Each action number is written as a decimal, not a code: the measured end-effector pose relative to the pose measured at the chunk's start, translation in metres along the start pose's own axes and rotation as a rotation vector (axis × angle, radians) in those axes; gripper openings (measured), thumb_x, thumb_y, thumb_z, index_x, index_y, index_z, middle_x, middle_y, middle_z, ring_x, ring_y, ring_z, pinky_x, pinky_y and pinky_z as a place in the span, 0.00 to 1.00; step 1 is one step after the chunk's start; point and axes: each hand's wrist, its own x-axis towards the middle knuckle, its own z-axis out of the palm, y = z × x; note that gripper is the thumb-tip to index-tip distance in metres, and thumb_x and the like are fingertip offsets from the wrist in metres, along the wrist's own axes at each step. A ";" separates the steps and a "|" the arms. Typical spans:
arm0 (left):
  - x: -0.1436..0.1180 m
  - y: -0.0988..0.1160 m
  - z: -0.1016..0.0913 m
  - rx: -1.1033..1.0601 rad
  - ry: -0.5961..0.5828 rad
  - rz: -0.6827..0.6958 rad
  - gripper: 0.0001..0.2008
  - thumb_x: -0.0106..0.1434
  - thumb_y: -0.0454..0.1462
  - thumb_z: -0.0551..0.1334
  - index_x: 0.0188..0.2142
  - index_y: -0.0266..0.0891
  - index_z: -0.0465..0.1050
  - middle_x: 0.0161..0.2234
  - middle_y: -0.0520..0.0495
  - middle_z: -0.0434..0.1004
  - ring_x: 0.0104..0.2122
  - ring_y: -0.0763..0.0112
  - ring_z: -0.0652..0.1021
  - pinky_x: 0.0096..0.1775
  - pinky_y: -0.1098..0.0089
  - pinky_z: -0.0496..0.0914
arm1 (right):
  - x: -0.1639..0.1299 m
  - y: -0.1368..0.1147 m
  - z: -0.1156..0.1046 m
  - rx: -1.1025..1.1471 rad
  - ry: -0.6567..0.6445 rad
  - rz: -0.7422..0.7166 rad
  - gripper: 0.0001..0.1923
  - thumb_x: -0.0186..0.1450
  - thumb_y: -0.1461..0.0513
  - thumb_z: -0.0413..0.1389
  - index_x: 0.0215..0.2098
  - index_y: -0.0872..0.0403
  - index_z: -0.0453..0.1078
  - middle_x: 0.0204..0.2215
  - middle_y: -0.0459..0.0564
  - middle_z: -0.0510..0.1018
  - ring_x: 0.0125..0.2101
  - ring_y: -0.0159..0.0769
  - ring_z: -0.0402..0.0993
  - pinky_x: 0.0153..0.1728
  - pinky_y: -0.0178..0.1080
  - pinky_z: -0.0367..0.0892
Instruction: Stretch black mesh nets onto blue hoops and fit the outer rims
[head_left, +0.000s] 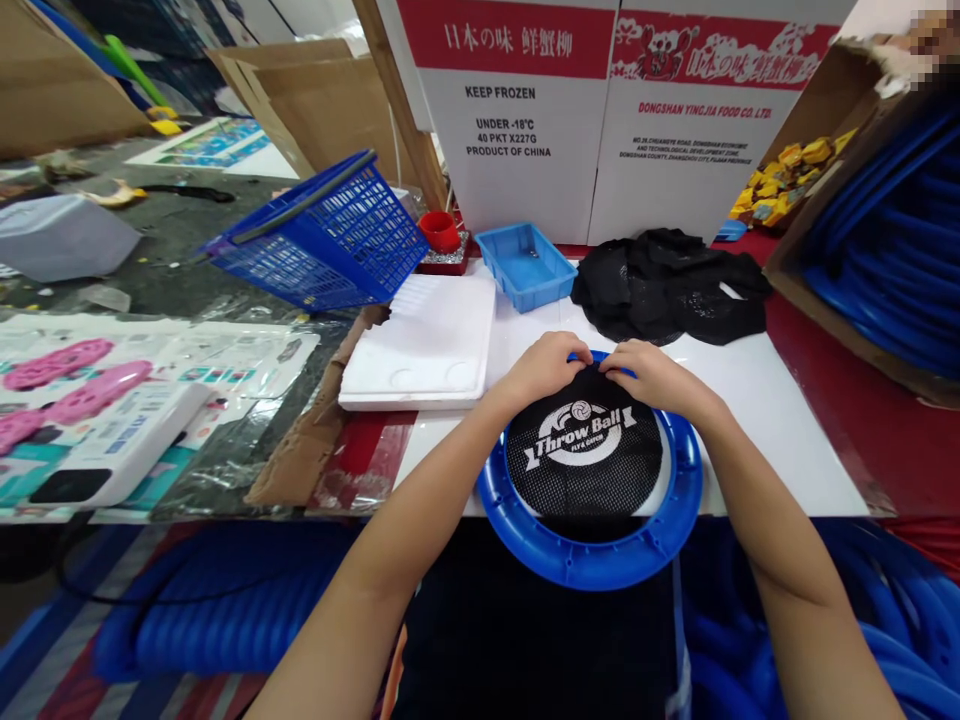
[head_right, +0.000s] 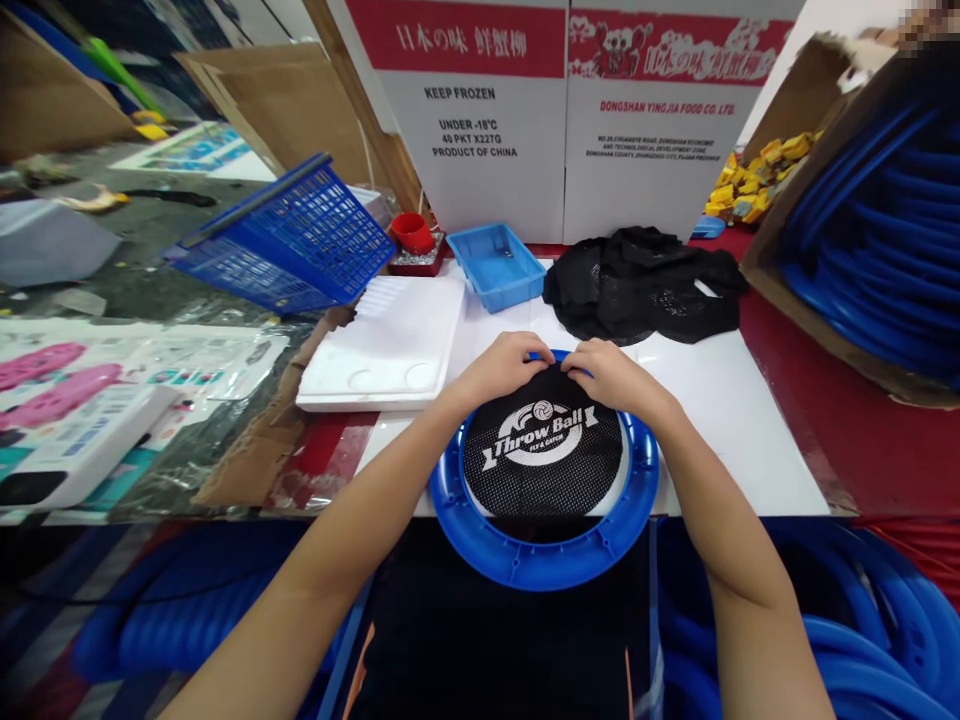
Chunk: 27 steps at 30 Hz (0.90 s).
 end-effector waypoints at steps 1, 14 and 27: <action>0.000 -0.001 0.001 0.014 -0.003 0.004 0.11 0.67 0.28 0.64 0.41 0.39 0.86 0.44 0.45 0.87 0.45 0.62 0.83 0.55 0.60 0.76 | 0.000 0.000 0.001 -0.006 0.001 -0.002 0.14 0.74 0.65 0.55 0.51 0.51 0.83 0.42 0.55 0.85 0.45 0.47 0.78 0.51 0.49 0.71; 0.001 -0.001 0.001 0.037 0.008 0.002 0.12 0.67 0.27 0.63 0.42 0.38 0.87 0.45 0.43 0.87 0.45 0.62 0.84 0.55 0.60 0.77 | 0.001 -0.001 0.002 -0.017 0.015 0.008 0.18 0.75 0.66 0.54 0.54 0.51 0.84 0.43 0.57 0.85 0.44 0.49 0.78 0.50 0.49 0.71; 0.002 -0.007 0.002 -0.096 0.023 -0.006 0.12 0.67 0.27 0.65 0.41 0.40 0.88 0.43 0.45 0.87 0.44 0.64 0.84 0.55 0.61 0.78 | -0.001 0.001 0.001 -0.046 0.024 0.027 0.19 0.75 0.65 0.53 0.55 0.52 0.84 0.42 0.57 0.84 0.42 0.47 0.76 0.46 0.47 0.70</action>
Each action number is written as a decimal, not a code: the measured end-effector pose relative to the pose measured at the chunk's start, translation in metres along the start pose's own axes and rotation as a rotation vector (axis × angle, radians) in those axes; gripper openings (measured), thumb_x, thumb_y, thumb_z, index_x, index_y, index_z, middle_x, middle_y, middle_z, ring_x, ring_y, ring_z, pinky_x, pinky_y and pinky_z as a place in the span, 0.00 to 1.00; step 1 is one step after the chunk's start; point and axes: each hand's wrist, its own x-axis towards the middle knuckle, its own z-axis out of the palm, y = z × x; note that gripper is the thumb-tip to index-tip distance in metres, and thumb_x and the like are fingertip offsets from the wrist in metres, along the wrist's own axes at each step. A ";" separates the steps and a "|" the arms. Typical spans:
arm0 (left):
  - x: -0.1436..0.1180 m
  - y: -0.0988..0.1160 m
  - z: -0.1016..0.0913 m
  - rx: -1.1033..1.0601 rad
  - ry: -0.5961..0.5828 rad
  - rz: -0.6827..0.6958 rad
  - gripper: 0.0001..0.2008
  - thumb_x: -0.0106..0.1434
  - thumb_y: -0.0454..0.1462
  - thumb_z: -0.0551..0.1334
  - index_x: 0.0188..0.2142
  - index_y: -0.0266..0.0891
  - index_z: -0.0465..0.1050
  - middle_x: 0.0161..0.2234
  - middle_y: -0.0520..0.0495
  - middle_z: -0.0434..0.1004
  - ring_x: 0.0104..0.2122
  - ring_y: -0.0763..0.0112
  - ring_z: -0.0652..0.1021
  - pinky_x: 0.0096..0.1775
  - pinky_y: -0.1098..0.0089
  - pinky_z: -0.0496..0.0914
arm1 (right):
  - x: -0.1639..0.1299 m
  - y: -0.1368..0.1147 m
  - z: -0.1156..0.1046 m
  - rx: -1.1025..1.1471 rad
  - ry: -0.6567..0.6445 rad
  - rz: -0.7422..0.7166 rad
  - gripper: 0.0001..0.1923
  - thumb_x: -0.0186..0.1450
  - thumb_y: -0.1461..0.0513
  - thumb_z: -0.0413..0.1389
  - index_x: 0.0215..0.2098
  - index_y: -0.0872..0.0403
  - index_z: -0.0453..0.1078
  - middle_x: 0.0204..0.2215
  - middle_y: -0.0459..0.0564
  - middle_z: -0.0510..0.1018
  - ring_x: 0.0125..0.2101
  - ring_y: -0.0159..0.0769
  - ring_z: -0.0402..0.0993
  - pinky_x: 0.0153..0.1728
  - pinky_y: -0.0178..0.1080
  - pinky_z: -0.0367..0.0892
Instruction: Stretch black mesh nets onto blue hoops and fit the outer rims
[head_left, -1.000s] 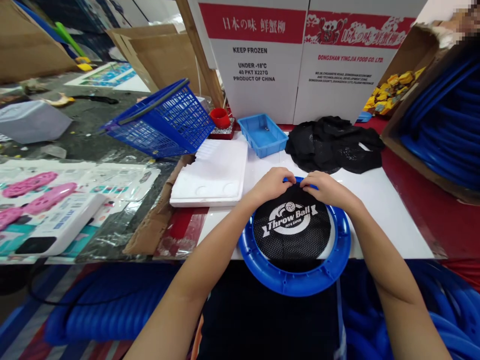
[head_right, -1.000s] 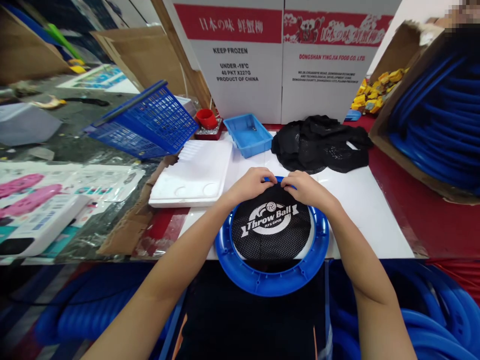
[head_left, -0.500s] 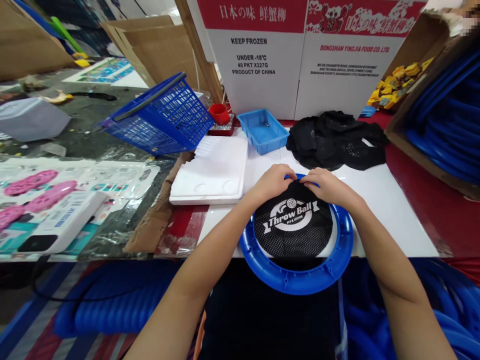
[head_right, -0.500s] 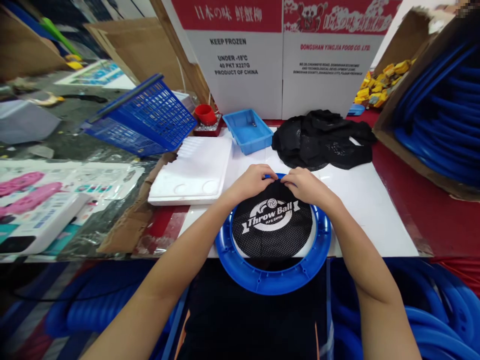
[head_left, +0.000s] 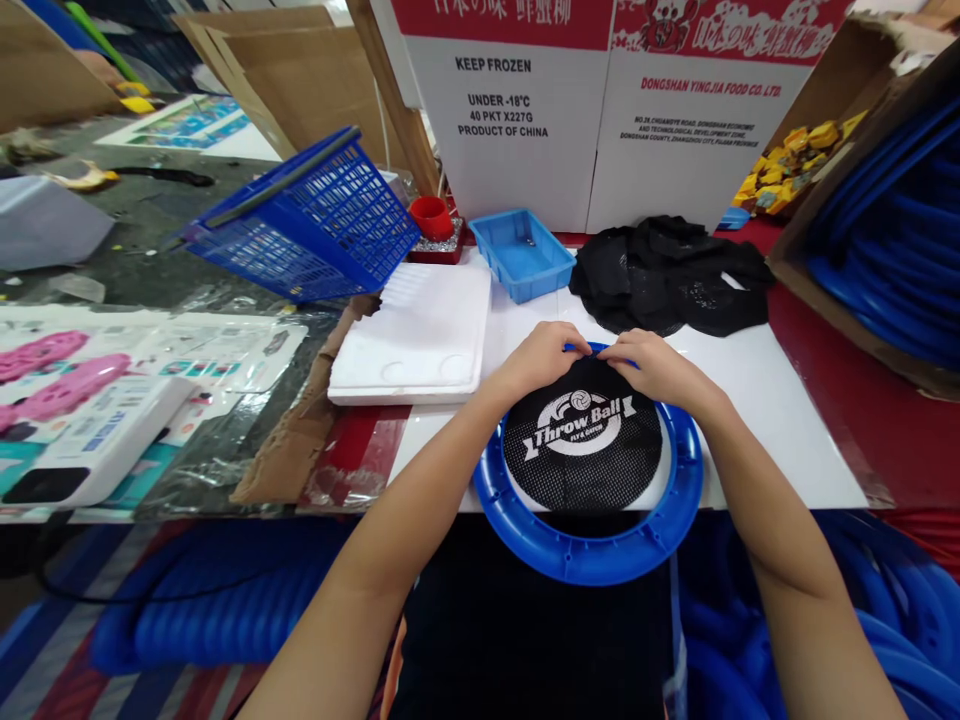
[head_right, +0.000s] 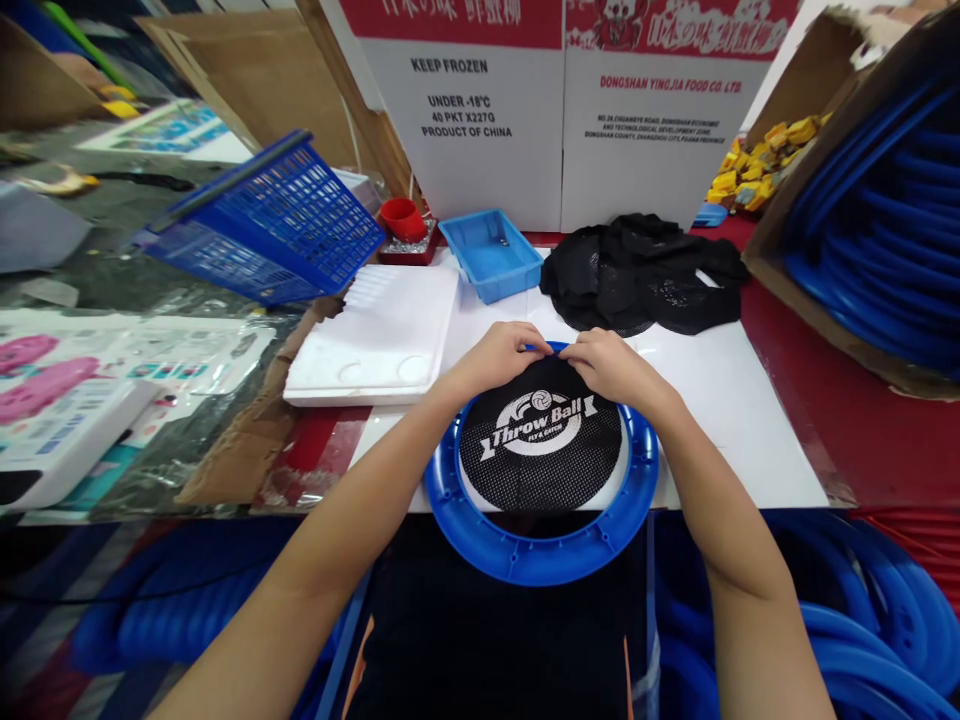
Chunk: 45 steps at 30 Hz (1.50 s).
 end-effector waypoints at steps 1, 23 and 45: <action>0.000 -0.001 0.000 0.005 -0.005 0.003 0.12 0.67 0.27 0.65 0.41 0.40 0.88 0.44 0.45 0.87 0.44 0.64 0.84 0.55 0.61 0.78 | 0.000 0.001 0.001 -0.003 -0.003 0.003 0.19 0.75 0.66 0.53 0.55 0.52 0.84 0.42 0.57 0.84 0.42 0.47 0.76 0.47 0.47 0.70; -0.072 0.085 0.006 0.629 -0.318 0.159 0.12 0.75 0.39 0.63 0.51 0.36 0.80 0.52 0.34 0.78 0.52 0.47 0.77 0.52 0.54 0.73 | 0.000 0.008 0.002 0.224 0.029 0.053 0.17 0.71 0.64 0.54 0.50 0.51 0.84 0.46 0.53 0.87 0.47 0.46 0.82 0.53 0.46 0.73; -0.199 0.083 0.074 0.194 0.212 0.394 0.13 0.74 0.26 0.58 0.54 0.33 0.76 0.48 0.39 0.82 0.51 0.57 0.80 0.55 0.56 0.78 | -0.148 -0.171 0.059 0.217 0.392 0.119 0.17 0.73 0.69 0.58 0.57 0.47 0.73 0.54 0.55 0.83 0.57 0.49 0.79 0.63 0.62 0.72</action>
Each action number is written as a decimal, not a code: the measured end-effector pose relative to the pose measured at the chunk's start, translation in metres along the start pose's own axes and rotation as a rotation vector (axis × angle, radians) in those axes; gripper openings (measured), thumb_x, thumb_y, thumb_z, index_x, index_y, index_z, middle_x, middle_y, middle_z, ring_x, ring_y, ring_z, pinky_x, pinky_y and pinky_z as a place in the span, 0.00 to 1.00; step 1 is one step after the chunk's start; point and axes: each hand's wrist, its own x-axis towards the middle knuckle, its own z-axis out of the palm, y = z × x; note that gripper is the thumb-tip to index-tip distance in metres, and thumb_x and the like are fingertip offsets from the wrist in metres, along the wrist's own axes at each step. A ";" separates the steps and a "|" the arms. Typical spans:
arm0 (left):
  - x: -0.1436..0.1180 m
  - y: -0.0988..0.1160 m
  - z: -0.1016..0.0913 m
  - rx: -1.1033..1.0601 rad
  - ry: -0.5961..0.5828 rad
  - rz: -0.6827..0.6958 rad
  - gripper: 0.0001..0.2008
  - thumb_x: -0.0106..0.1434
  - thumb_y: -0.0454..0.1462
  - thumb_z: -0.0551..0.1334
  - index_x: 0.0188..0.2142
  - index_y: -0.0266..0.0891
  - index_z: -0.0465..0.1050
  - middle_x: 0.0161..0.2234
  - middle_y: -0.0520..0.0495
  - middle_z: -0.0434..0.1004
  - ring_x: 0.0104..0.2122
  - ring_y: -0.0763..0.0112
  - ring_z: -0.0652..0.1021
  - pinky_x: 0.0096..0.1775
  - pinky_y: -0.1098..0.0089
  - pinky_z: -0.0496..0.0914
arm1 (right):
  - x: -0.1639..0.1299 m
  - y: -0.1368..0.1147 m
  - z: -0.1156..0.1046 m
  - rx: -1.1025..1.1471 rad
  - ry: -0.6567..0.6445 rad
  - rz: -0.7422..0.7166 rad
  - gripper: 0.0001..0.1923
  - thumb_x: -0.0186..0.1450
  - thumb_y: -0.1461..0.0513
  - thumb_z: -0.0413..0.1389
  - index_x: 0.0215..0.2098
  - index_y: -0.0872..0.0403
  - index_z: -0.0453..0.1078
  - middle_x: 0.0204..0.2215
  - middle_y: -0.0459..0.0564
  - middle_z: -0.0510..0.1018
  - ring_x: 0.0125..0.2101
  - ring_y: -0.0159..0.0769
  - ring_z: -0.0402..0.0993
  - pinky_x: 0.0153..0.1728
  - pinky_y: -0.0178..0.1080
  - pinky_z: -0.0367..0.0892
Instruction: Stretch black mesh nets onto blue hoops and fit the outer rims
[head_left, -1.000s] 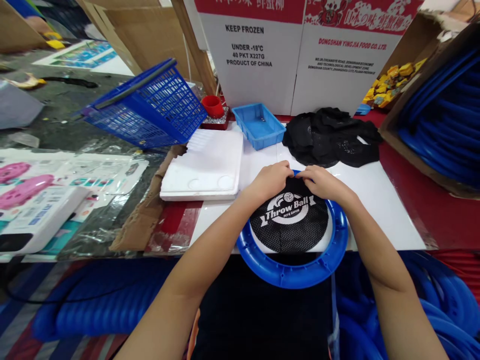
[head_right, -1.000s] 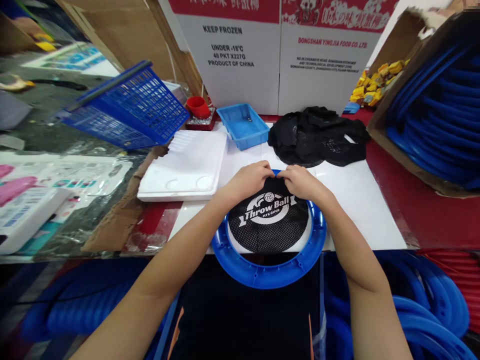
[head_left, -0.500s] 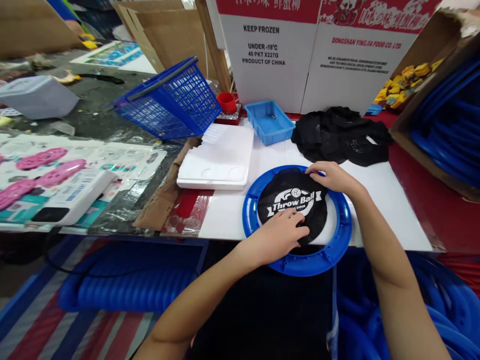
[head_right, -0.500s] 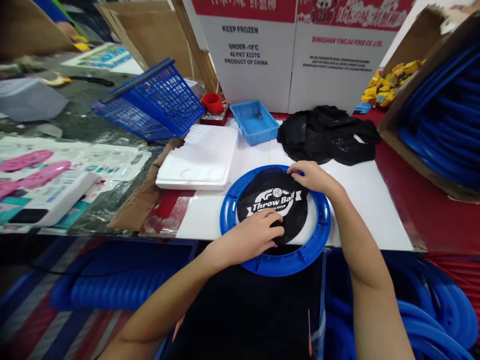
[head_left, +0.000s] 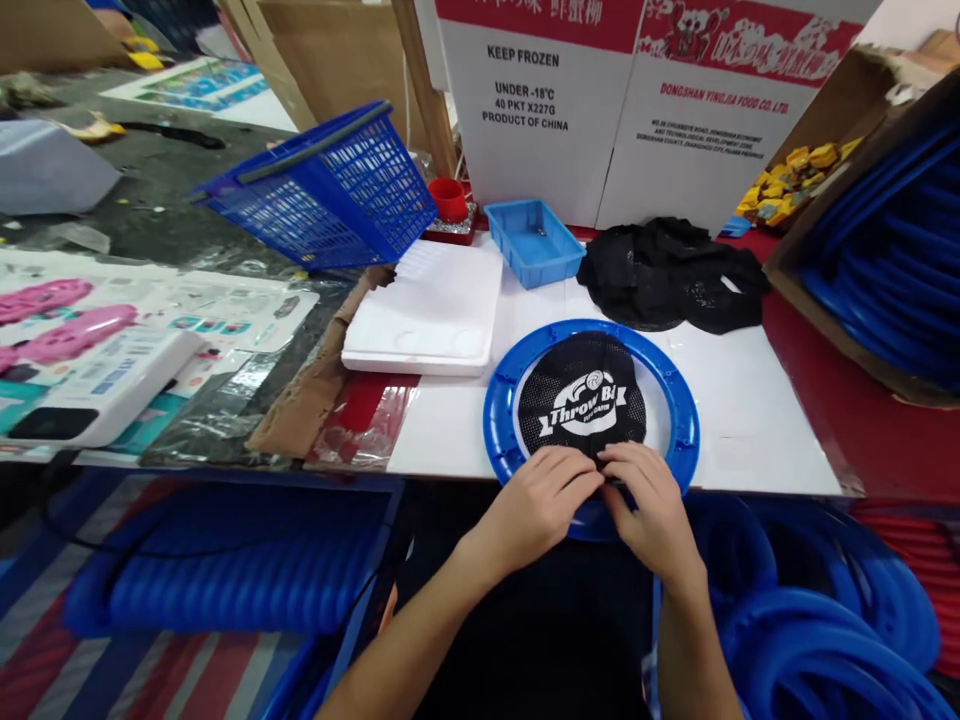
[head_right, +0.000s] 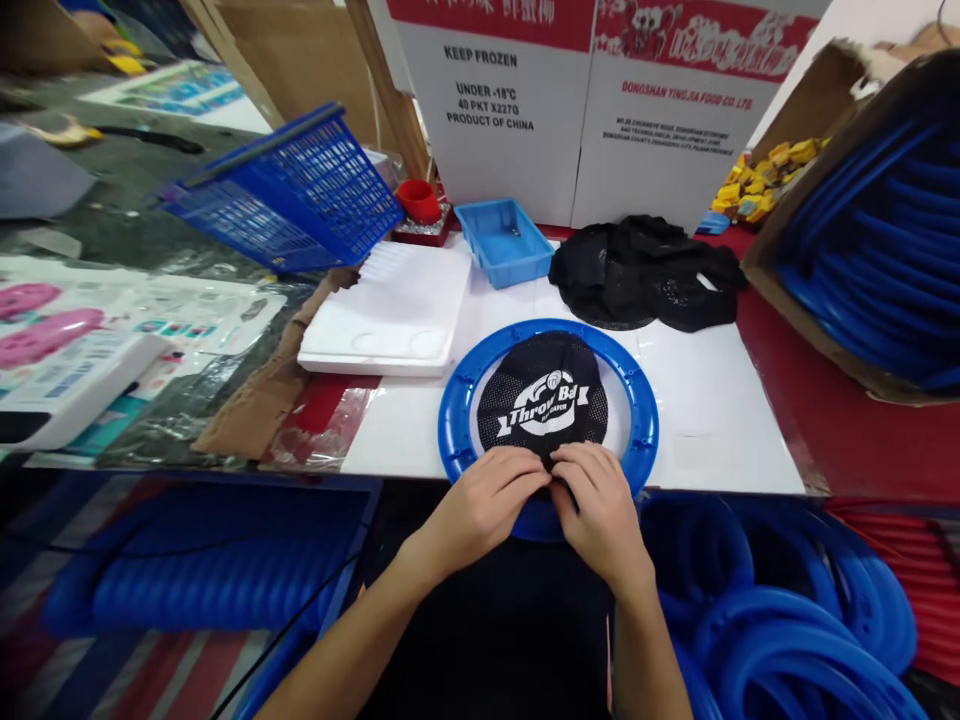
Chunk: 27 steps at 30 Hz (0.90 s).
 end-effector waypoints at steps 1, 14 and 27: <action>0.002 -0.007 0.001 -0.028 0.030 0.010 0.14 0.74 0.25 0.58 0.55 0.34 0.76 0.48 0.38 0.82 0.51 0.57 0.81 0.54 0.56 0.79 | 0.002 0.004 0.005 -0.003 0.044 -0.009 0.17 0.73 0.70 0.58 0.55 0.47 0.74 0.52 0.54 0.84 0.56 0.48 0.80 0.63 0.62 0.72; 0.029 -0.064 -0.008 -0.319 0.000 0.056 0.08 0.75 0.33 0.65 0.48 0.43 0.84 0.43 0.42 0.84 0.45 0.63 0.81 0.47 0.60 0.78 | 0.029 0.054 -0.008 0.197 0.022 -0.139 0.17 0.73 0.69 0.61 0.53 0.42 0.82 0.37 0.50 0.82 0.42 0.44 0.79 0.50 0.55 0.77; 0.031 -0.061 -0.013 -0.300 -0.078 0.081 0.10 0.74 0.31 0.64 0.49 0.42 0.84 0.42 0.42 0.82 0.42 0.63 0.80 0.44 0.62 0.76 | 0.021 0.058 -0.021 0.200 -0.106 -0.171 0.14 0.74 0.69 0.59 0.51 0.46 0.80 0.43 0.54 0.78 0.47 0.46 0.76 0.49 0.54 0.76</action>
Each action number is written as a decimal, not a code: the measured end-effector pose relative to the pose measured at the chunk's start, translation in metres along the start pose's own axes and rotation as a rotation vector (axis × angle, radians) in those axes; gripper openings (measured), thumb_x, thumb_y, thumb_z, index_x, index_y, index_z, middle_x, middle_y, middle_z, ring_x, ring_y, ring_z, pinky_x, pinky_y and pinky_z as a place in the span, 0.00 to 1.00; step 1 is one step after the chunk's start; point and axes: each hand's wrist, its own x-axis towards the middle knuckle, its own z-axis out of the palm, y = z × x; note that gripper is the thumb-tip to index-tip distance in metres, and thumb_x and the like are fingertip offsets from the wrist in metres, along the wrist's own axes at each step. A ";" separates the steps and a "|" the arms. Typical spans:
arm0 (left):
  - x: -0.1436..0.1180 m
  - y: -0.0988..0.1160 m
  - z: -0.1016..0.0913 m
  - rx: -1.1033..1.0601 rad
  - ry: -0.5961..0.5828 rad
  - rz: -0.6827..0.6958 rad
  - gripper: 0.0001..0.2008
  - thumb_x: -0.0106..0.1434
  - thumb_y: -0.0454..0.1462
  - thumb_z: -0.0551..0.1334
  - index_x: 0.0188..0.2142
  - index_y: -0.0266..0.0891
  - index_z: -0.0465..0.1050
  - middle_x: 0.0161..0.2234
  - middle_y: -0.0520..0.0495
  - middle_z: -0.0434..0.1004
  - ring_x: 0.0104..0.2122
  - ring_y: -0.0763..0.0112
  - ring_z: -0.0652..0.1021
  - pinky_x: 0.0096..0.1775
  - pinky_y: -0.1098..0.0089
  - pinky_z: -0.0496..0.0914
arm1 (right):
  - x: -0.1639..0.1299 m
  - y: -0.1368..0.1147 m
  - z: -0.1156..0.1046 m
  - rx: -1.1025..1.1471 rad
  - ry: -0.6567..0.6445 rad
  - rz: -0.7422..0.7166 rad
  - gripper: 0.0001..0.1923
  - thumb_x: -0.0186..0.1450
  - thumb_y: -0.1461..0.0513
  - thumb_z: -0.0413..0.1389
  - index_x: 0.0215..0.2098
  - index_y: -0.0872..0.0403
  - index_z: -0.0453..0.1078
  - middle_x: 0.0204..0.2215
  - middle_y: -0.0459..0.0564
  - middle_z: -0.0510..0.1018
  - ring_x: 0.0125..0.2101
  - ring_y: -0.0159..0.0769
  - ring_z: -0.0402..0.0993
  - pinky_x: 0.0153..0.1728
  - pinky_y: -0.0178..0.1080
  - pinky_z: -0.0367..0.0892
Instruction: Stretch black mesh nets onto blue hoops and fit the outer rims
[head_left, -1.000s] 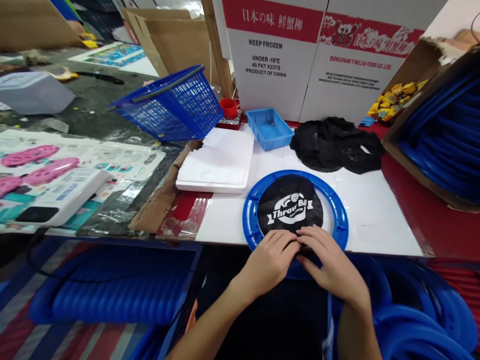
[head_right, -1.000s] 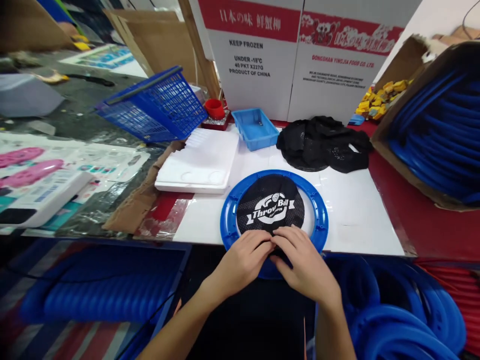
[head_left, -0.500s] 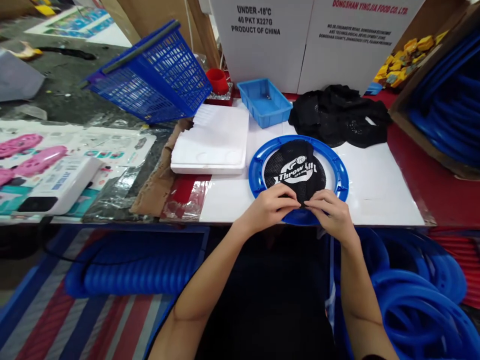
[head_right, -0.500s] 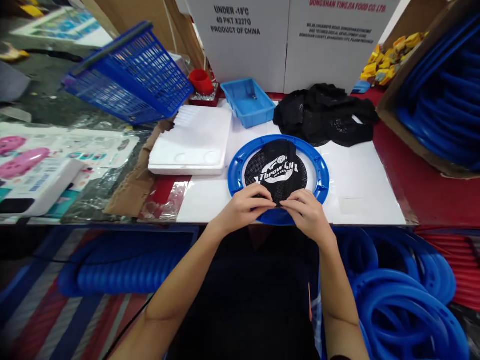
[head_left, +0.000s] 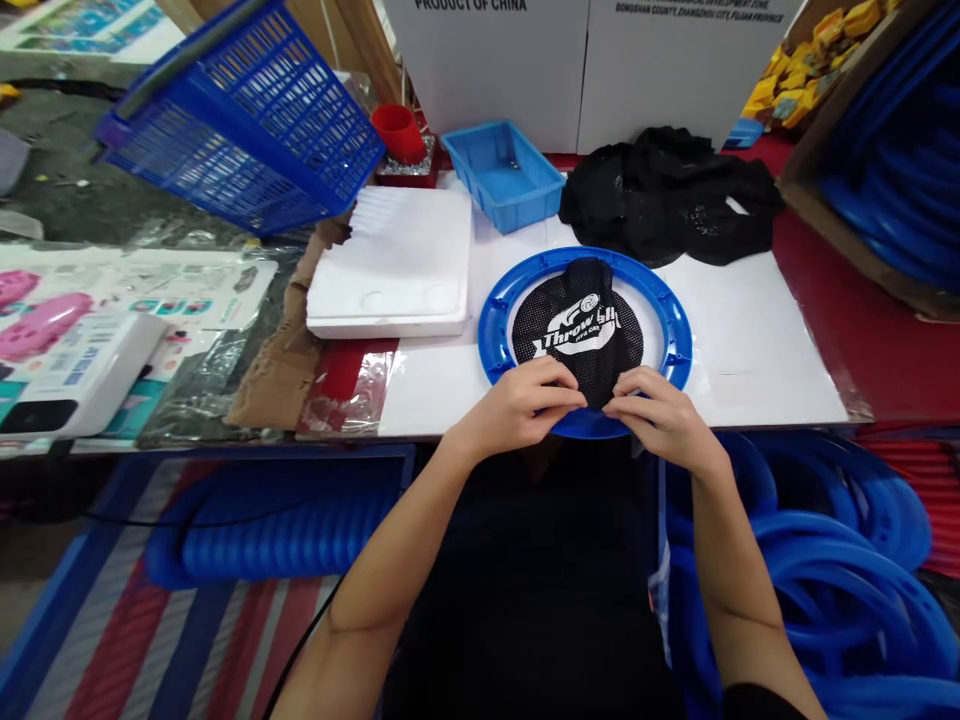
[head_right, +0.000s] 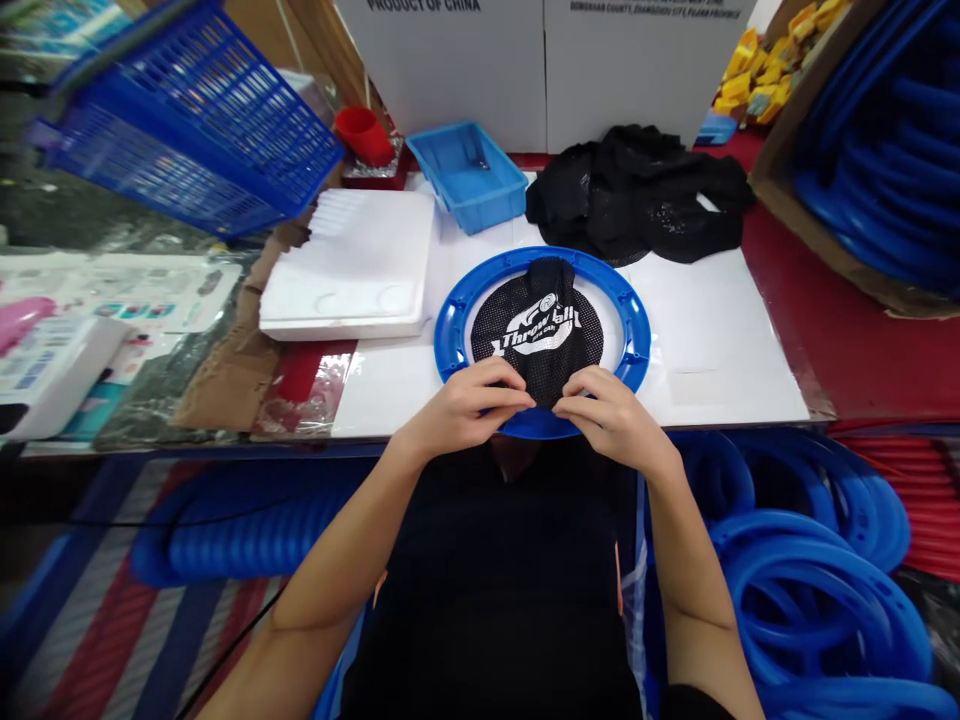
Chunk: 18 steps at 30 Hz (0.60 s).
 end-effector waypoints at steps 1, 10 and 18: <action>0.000 0.000 0.000 0.001 -0.005 0.001 0.10 0.74 0.31 0.64 0.49 0.42 0.84 0.43 0.42 0.82 0.42 0.63 0.80 0.44 0.62 0.76 | 0.000 0.000 0.001 -0.005 0.002 -0.003 0.13 0.74 0.69 0.59 0.51 0.46 0.79 0.43 0.54 0.78 0.47 0.46 0.76 0.48 0.54 0.76; -0.001 -0.001 0.001 -0.034 -0.033 0.004 0.09 0.74 0.31 0.65 0.48 0.44 0.84 0.43 0.43 0.84 0.43 0.62 0.80 0.46 0.59 0.76 | 0.001 -0.004 -0.002 0.014 -0.033 0.031 0.10 0.74 0.68 0.59 0.48 0.47 0.78 0.42 0.53 0.79 0.48 0.47 0.75 0.52 0.56 0.74; -0.006 -0.001 0.007 0.062 -0.035 -0.001 0.10 0.74 0.32 0.64 0.47 0.45 0.84 0.44 0.43 0.84 0.43 0.62 0.80 0.45 0.59 0.76 | 0.000 -0.008 0.001 0.002 -0.010 0.081 0.11 0.74 0.66 0.59 0.49 0.44 0.80 0.42 0.54 0.78 0.46 0.49 0.76 0.54 0.61 0.75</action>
